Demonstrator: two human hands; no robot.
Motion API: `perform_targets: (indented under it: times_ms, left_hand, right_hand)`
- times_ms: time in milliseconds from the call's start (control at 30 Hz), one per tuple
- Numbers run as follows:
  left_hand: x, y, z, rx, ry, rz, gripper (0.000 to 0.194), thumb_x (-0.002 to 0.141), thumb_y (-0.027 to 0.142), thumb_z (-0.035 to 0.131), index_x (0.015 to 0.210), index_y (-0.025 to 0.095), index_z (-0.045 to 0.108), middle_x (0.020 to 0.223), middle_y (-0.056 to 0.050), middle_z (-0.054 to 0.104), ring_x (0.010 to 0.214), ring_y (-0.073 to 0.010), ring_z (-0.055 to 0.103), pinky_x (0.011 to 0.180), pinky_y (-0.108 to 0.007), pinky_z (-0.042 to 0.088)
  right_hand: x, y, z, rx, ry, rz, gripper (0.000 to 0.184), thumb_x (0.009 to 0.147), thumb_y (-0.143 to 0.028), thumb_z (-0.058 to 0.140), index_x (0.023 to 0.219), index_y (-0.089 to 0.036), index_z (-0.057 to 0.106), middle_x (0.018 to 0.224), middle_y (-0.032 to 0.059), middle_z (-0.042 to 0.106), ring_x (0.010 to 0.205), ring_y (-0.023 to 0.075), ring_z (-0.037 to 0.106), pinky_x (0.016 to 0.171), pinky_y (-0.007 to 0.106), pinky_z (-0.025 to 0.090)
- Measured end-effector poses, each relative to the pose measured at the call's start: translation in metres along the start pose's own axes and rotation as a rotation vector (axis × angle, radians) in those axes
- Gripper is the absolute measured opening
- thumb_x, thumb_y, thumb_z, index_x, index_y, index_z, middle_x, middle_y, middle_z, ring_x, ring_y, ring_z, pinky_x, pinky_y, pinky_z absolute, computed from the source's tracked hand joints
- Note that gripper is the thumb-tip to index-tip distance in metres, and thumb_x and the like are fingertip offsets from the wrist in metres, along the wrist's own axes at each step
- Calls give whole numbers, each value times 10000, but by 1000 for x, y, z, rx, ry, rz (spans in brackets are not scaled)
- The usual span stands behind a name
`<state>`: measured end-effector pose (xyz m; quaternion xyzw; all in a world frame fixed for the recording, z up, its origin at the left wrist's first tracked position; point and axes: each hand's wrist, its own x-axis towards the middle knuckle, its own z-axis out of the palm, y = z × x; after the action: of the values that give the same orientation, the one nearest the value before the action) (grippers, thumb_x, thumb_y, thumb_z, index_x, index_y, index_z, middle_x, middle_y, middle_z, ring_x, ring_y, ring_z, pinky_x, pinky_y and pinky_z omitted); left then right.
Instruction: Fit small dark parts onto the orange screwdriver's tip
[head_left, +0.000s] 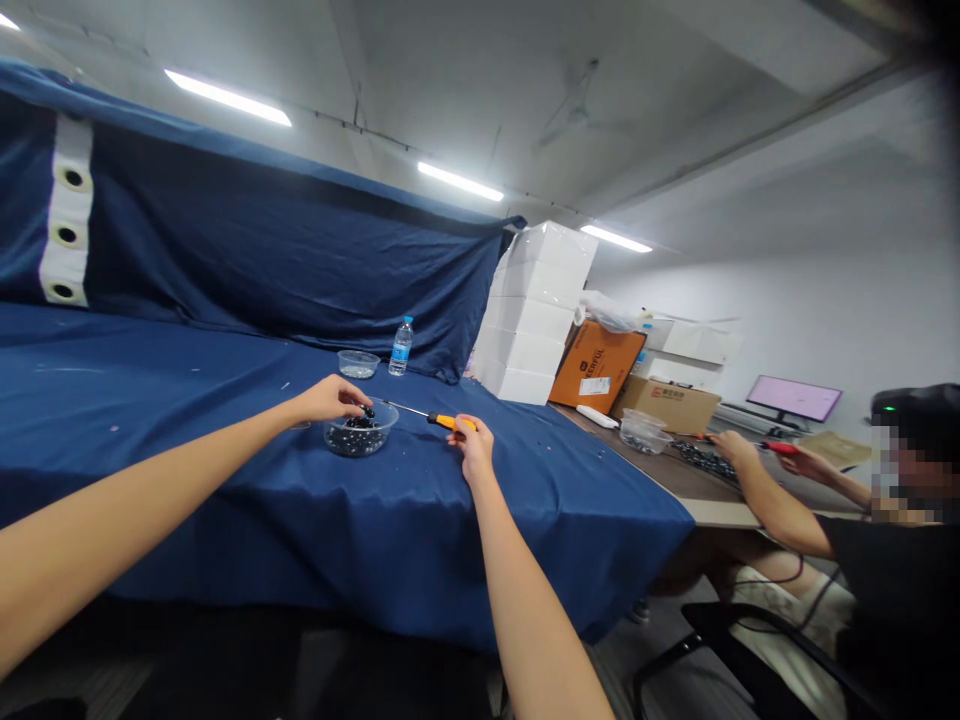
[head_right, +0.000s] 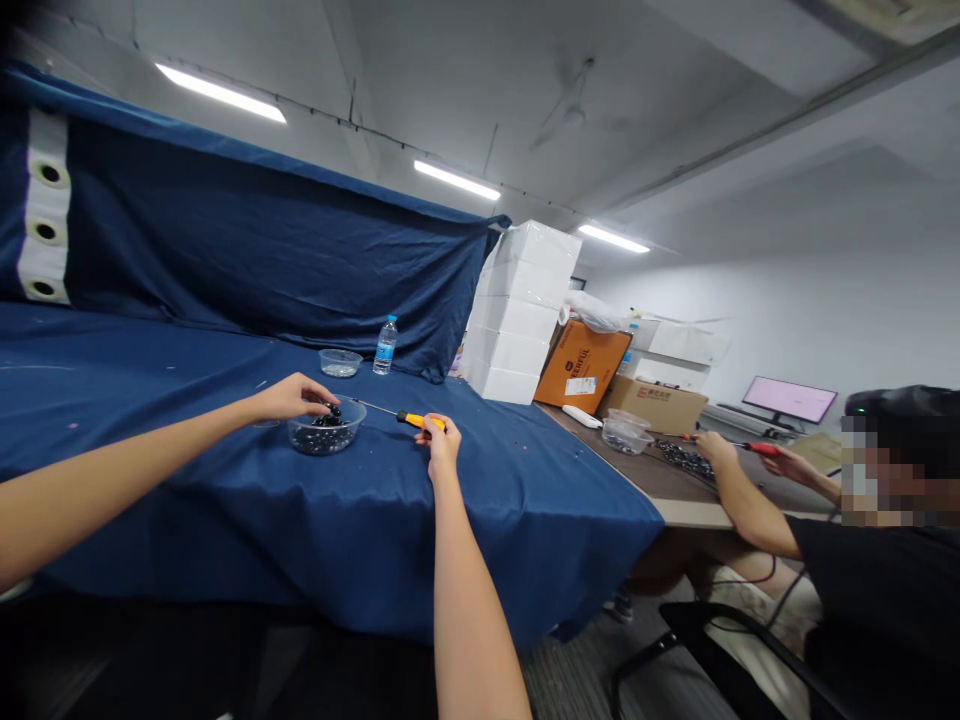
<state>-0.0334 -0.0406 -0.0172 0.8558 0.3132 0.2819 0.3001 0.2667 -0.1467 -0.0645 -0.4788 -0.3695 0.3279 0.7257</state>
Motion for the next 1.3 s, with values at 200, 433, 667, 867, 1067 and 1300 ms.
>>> perform_targets:
  times_ms: [200, 433, 667, 867, 1067, 1300]
  left_hand:
    - [0, -1, 0, 15, 18, 11, 177, 924, 272, 728, 1037, 136, 718, 980, -47, 747, 898, -204, 715, 888, -424, 574]
    - [-2, 1, 1, 4, 48, 21, 201, 910, 297, 744, 1030, 137, 726, 1005, -60, 754, 934, -215, 717, 906, -430, 570]
    - [-1, 2, 6, -14, 31, -13, 201, 954, 332, 692, 992, 136, 710, 953, -43, 740, 882, -200, 712, 856, -404, 580]
    - [0, 3, 7, -48, 8, -41, 256, 992, 381, 631, 989, 132, 687, 970, -51, 723, 868, -192, 701, 814, -386, 585]
    - [2, 3, 9, -42, 5, -53, 358, 1006, 470, 580, 927, 138, 689, 912, -40, 724, 833, -191, 699, 818, -386, 575]
    - [2, 2, 11, -18, 16, -53, 405, 1015, 502, 549, 888, 143, 687, 860, -30, 717, 805, -186, 695, 810, -380, 572]
  right_hand:
    - [0, 0, 0, -11, 4, 3, 201, 997, -312, 645, 1085, -132, 653, 916, 17, 679, 681, 111, 648, 593, 243, 570]
    - [-1, -1, 1, -17, 4, 4, 199, 995, -306, 647, 1092, -132, 652, 927, 19, 679, 689, 113, 650, 596, 244, 572]
    - [-1, -1, 1, -13, 3, 8, 201, 998, -314, 644, 1084, -132, 653, 907, 14, 678, 671, 108, 645, 587, 240, 567]
    - [-1, -1, 1, -16, -1, 6, 205, 995, -310, 647, 1101, -134, 651, 946, 24, 681, 710, 120, 656, 614, 255, 578]
    - [0, 0, 0, -13, -5, -8, 189, 997, -303, 646, 1072, -130, 653, 894, 9, 673, 656, 102, 637, 568, 227, 560]
    - [1, 1, 0, -21, -9, -10, 212, 995, -322, 646, 1093, -134, 655, 939, 24, 686, 711, 123, 660, 623, 262, 581]
